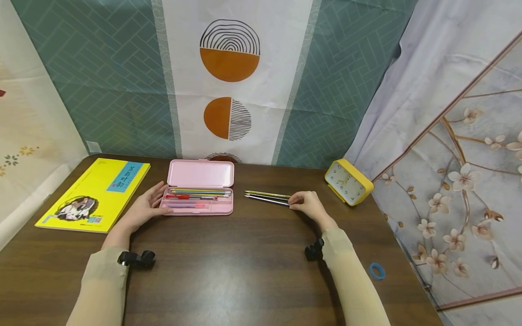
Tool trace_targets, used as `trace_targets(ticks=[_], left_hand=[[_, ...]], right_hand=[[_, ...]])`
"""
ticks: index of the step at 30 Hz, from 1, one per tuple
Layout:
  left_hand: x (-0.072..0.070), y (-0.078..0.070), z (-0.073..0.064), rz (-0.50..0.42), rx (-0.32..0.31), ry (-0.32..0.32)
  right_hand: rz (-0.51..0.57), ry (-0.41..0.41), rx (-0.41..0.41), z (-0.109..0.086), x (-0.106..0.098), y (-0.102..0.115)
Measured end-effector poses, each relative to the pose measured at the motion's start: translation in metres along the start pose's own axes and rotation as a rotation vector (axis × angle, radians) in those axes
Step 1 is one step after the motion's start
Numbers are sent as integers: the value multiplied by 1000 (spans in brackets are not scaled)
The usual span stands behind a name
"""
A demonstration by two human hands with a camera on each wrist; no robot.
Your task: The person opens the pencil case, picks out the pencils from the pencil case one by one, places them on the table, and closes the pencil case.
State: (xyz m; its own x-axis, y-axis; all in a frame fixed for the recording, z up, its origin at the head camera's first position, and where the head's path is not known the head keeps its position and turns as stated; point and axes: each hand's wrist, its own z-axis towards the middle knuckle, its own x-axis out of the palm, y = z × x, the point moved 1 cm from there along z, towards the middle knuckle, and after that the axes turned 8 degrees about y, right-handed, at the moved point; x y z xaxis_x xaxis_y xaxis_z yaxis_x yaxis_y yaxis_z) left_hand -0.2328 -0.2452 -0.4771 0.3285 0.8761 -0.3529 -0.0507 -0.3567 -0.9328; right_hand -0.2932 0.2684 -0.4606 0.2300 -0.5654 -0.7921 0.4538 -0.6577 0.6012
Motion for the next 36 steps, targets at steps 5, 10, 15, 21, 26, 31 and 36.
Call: trace_targets(ticks=[5,10,15,21,26,31,36], left_hand=[[0,1,0,-2,3,4],[0,0,0,0,9,2],[-1,0,0,-1,7,1],[0,2,1,-14,-6,7],[0,3,1,-10,-5,4],[1,3,1,-7,0,0],[0,3,0,0,3,-5]], right_hand=[[6,11,15,1,0,-1],[4,-3,13,2,1,0],[18,-38,-8,7,-3,10],[38,-57,-75,28,-7,34],[83,-61,-143,53,-1,59],[99,-67,-197,77,10,87],[109,-48,-236,98,25,111]])
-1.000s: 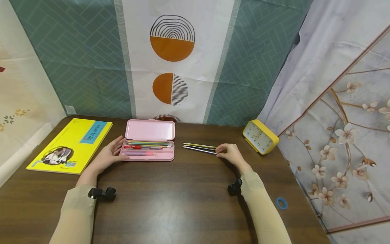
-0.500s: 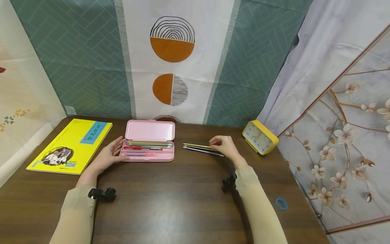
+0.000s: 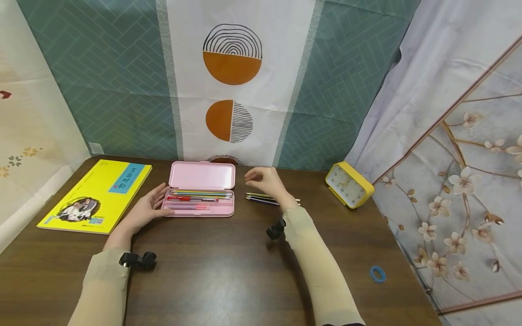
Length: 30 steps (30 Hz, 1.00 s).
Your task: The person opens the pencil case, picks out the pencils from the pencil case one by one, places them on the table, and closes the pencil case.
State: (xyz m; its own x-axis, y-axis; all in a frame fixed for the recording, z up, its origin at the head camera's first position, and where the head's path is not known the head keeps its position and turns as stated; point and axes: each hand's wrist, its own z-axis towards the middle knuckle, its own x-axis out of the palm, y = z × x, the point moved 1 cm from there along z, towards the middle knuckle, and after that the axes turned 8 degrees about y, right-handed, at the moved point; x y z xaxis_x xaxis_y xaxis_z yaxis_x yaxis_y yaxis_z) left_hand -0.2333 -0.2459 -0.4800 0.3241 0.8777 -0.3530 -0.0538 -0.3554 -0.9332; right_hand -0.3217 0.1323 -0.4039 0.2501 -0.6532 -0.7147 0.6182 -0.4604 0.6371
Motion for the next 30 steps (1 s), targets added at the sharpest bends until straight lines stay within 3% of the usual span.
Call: trace_targets(ticks=[7,14,19,30], left_hand=[[0,0,-1,13,-7,-4],[0,0,-1,2,-1,0],[0,1,0,-3,6,2],[0,1,0,1,1,0]], right_hand=[[23,55,-27,21,32,14],[33,135,24,34,61,15],[6,190,65,41,73,15],[-58,230,135,44,86,17]])
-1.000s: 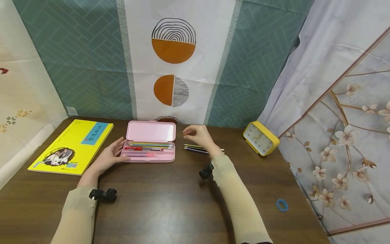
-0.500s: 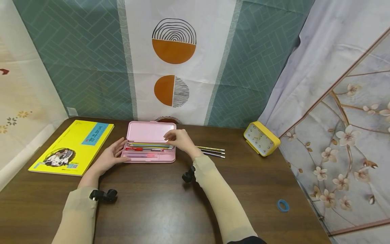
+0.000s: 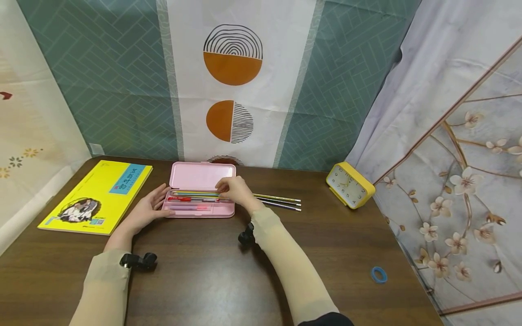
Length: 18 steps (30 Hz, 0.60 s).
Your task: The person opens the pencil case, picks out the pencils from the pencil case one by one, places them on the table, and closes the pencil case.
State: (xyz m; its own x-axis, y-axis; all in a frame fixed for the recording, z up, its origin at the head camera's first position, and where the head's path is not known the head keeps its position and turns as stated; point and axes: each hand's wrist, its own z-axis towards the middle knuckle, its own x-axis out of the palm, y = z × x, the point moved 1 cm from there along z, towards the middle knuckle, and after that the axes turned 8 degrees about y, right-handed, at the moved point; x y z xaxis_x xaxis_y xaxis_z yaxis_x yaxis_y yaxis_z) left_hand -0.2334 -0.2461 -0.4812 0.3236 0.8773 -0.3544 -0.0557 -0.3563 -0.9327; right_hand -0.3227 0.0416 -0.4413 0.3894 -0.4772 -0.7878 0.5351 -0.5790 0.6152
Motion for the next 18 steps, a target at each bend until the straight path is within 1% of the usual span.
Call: trace_targets(ticks=[6,12,18], left_hand=[[0,-2,-3,0,-25,-1],[0,-2,0,-8,3,2],[-1,-2,0,-1,2,7]], right_hand=[[-24,1,-5,2,5,-5],[-19,20,24,3,7,-5],[-67,24,9,4,8,-4]])
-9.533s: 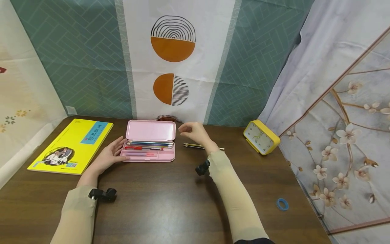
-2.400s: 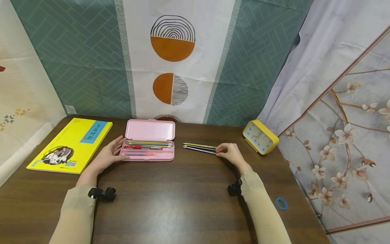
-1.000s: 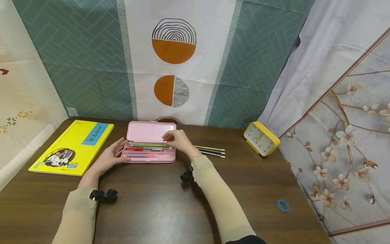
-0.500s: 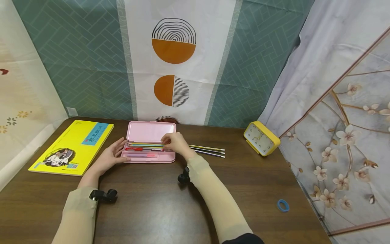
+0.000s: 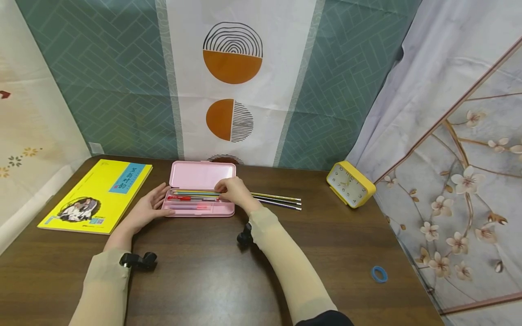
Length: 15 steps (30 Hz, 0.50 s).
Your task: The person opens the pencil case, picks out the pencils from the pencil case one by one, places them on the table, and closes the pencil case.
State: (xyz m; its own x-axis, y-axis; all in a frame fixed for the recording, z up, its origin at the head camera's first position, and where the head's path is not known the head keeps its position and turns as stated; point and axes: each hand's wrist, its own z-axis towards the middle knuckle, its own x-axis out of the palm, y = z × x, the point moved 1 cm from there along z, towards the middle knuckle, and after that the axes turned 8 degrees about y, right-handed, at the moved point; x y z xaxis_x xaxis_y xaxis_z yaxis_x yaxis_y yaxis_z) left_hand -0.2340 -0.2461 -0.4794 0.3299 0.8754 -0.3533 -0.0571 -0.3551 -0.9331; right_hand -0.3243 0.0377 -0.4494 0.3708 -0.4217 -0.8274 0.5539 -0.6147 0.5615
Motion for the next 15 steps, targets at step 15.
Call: trace_targets(ticks=[15], left_hand=[[0,0,0,0,-3,-2]], right_hand=[[-35,10,23,1,1,2]])
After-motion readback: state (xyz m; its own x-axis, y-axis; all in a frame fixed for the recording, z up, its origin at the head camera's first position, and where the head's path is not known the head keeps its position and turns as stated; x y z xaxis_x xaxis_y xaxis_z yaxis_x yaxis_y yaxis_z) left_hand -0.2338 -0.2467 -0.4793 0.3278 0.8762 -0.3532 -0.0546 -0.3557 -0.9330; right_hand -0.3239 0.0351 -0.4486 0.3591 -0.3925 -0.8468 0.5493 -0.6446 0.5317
